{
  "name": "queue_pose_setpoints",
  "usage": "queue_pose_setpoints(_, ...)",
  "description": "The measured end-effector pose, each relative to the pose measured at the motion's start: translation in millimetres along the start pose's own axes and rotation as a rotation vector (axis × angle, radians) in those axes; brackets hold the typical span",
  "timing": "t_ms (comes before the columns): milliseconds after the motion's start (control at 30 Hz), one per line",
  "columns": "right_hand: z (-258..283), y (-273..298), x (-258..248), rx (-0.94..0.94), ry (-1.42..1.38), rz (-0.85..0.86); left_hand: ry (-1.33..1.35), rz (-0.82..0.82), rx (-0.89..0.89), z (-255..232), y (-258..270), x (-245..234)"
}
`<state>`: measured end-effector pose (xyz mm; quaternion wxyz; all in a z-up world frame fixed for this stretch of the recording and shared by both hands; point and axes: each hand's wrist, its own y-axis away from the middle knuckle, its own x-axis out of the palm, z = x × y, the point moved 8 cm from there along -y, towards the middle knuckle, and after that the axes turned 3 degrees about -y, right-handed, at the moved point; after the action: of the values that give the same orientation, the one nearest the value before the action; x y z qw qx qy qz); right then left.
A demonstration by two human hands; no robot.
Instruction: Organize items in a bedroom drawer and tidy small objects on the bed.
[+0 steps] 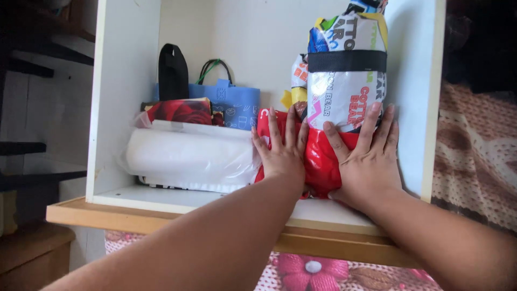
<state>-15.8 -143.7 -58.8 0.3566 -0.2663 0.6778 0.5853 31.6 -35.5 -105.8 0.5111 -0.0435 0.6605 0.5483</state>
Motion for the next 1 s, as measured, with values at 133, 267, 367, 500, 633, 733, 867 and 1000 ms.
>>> queue_pose_setpoints(133, 0.9, 1.0, 3.4, 0.041, -0.01, 0.009, -0.084, -0.356, -0.102, -4.9, -16.0, 10.2)
queue_pose_setpoints(267, -6.1, 8.9, -19.0, 0.028, 0.075, -0.04, 0.053, 0.008, 0.005, 7.7, 21.3, -28.4)
queue_pose_setpoints(367, -7.1, 25.0, -36.8, 0.012, 0.053, 0.042, 0.183, 0.039, 0.078, 17.9, 42.7, -38.6)
queue_pose_setpoints(500, -7.3, 45.9, -60.8, -0.023, -0.049, -0.018, 0.332, 0.014, 0.047, 33.8, 72.7, -44.0)
queue_pose_setpoints(633, -20.2, 53.2, -66.7, 0.011, -0.281, -0.28, 0.472, -0.042, 0.039, 33.2, 97.0, -46.4)
queue_pose_setpoints(733, -27.9, 71.3, -87.4, 0.037, -0.464, -0.396, 0.63, -0.137, 0.046, 17.8, 95.6, -50.4)
queue_pose_setpoints(867, -38.7, 97.9, -131.6, 0.051, -0.849, -0.565, 1.653, -0.387, 0.163, -0.1, 76.7, -84.5)
queue_pose_setpoints(1000, -17.8, 158.3, -218.2, -0.541, -1.003, -0.993, 2.529, 0.458, 0.304, -42.8, 150.0, -190.7)
